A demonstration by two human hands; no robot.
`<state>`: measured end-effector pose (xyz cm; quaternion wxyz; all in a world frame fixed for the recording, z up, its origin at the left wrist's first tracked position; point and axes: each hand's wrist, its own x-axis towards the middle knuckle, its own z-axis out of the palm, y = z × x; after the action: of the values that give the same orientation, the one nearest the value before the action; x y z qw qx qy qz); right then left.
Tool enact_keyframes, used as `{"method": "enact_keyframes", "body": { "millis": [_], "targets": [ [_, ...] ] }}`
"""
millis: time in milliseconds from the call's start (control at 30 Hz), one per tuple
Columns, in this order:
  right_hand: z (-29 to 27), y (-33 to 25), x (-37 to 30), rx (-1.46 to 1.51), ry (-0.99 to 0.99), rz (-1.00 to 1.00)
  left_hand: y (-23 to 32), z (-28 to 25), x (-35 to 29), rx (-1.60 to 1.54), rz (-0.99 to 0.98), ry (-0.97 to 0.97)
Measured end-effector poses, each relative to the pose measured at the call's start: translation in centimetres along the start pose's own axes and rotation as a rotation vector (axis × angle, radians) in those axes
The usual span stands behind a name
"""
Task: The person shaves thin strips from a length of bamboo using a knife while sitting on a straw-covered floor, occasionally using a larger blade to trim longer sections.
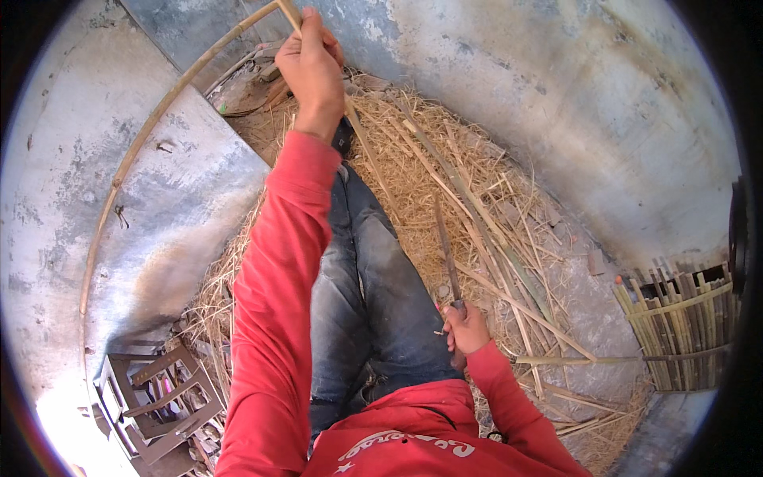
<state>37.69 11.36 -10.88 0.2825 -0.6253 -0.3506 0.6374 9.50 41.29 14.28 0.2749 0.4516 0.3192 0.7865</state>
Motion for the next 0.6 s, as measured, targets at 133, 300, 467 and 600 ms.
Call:
{"method": "enact_keyframes", "body": {
  "millis": [133,300,467,600],
  "targets": [
    [-1.2,-4.6,1.2,0.024,0.075,-0.096,2.1,4.4,-2.8,-0.099,-0.034,0.019],
    [-1.9,-11.9,0.9,0.009,0.173,-0.409,2.4,5.9,-2.6,-0.143,0.089,0.074],
    [-2.2,-16.1,0.4,0.044,0.173,-0.573,1.9,6.7,-2.9,-0.061,0.116,0.157],
    [-0.6,-18.1,-0.7,0.243,0.151,-0.638,-1.4,6.0,-3.2,-0.031,0.183,0.239]
  ]
}}
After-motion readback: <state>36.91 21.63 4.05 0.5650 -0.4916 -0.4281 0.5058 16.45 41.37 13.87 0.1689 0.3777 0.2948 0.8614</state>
